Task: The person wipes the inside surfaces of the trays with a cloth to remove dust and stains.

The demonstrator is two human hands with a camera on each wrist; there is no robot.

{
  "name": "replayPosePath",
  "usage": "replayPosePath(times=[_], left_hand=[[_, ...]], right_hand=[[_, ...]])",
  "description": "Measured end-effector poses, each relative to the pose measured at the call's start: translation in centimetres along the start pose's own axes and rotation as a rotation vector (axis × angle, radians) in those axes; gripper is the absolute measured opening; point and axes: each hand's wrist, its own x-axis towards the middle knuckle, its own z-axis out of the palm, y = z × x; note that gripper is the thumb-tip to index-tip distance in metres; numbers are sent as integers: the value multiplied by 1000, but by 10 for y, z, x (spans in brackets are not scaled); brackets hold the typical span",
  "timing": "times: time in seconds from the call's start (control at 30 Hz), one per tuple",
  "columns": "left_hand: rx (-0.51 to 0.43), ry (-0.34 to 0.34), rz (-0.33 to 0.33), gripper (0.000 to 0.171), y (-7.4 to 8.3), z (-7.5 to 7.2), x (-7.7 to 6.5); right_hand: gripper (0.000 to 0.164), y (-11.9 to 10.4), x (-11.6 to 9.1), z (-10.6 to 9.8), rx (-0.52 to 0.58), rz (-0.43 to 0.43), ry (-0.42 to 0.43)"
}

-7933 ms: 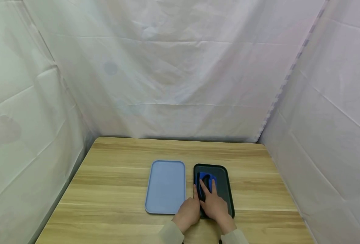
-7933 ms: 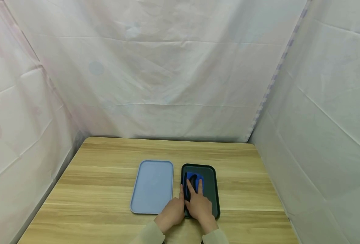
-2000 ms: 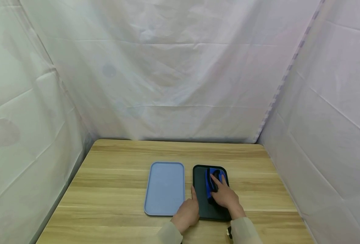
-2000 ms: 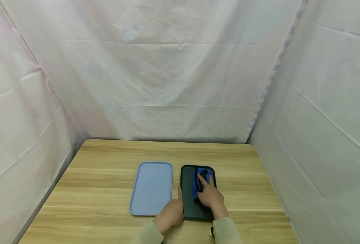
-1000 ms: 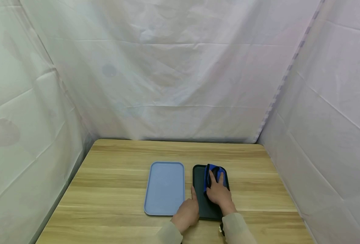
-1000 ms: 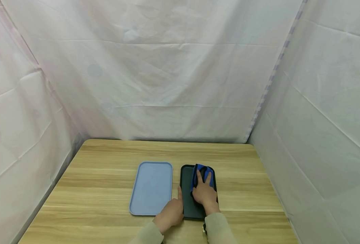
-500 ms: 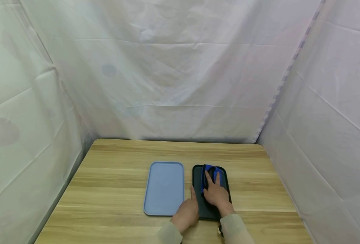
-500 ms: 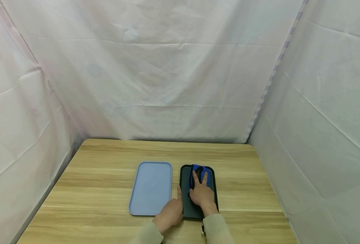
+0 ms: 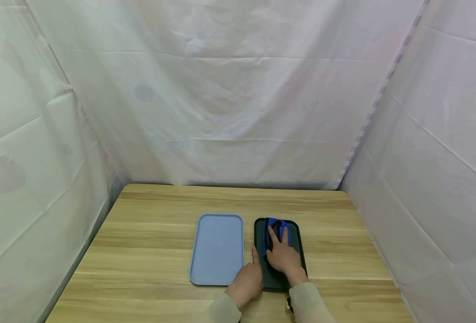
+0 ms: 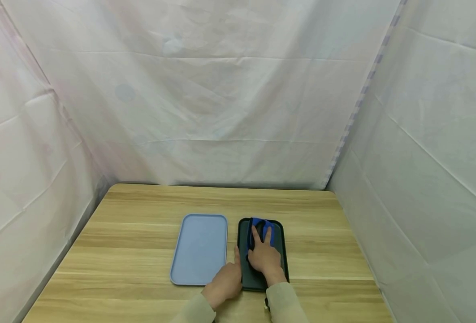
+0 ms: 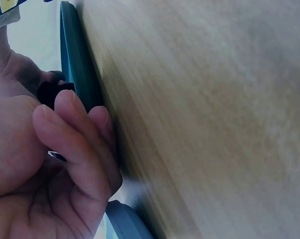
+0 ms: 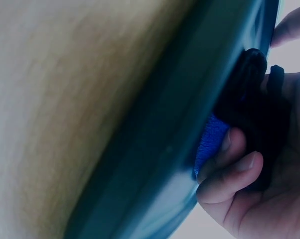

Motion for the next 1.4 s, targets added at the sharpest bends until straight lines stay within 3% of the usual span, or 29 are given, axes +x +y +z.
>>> replayPosePath(times=[0.57,1.4], left_hand=[[8,-9,-2,102,-2,3,5],[-3,-5,11,99,-1,-1,0]], right_hand=[[77,-7,-2,0,-4,-16,7],[77,-18,-3,5,-45,-23,12]])
